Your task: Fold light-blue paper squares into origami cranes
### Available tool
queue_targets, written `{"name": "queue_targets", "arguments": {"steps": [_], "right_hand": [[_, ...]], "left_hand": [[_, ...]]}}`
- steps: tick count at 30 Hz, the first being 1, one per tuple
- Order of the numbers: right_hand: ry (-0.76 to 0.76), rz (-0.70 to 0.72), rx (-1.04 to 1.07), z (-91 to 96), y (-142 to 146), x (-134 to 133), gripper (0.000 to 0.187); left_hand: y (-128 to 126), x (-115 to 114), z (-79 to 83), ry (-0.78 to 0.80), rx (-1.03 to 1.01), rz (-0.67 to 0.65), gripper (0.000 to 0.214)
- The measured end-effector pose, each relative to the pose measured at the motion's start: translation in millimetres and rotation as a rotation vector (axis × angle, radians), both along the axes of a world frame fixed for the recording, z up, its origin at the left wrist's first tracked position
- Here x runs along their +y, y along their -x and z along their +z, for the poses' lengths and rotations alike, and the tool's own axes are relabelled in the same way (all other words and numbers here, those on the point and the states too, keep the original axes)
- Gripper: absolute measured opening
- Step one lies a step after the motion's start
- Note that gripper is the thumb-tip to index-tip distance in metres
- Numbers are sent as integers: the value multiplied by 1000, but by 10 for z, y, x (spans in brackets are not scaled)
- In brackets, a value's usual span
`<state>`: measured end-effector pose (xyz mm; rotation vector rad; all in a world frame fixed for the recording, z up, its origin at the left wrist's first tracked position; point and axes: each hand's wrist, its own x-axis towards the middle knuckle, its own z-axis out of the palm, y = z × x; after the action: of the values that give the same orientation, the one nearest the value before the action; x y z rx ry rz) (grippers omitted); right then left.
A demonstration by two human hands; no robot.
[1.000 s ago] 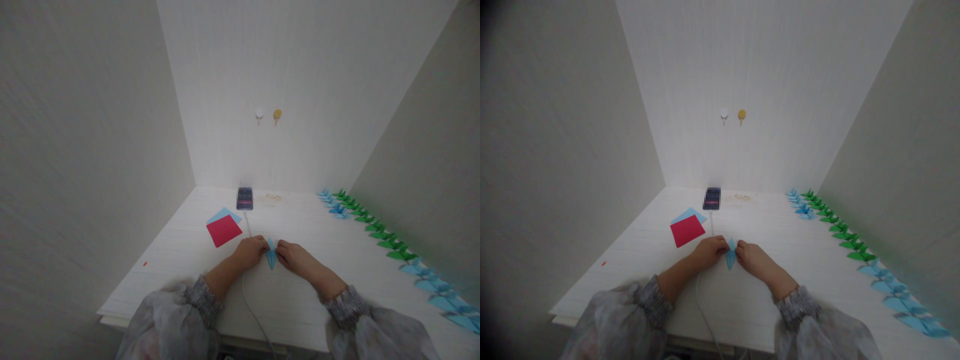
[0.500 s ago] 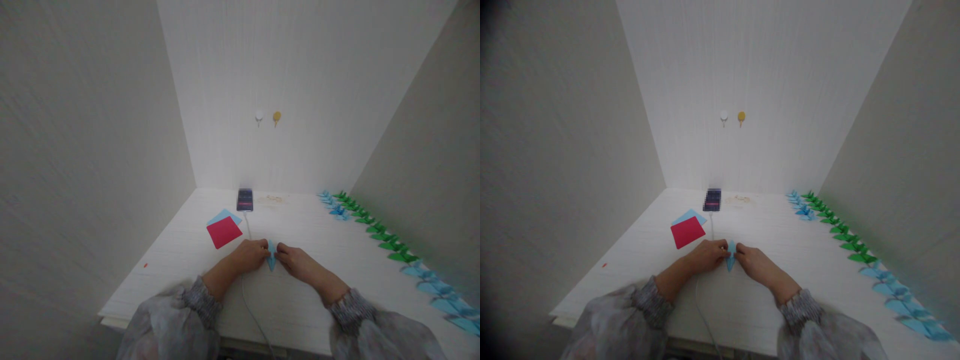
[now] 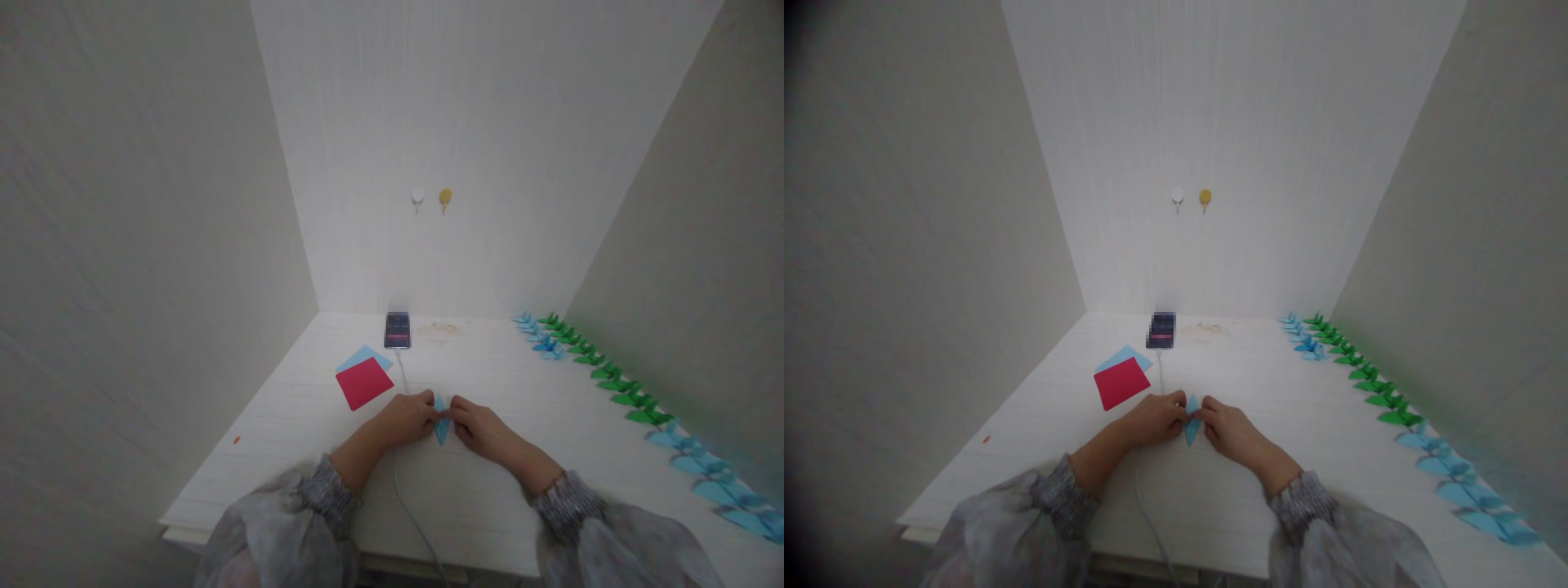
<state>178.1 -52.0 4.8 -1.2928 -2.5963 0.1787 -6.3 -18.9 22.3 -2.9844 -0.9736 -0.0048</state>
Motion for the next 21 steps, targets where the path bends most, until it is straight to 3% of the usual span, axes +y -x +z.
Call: {"name": "queue_targets", "arguments": {"steps": [21], "right_hand": [[-38, 13, 0, 43, 48, -125, 17]], "left_hand": [[36, -137, -27, -82, -37, 75, 19]]}}
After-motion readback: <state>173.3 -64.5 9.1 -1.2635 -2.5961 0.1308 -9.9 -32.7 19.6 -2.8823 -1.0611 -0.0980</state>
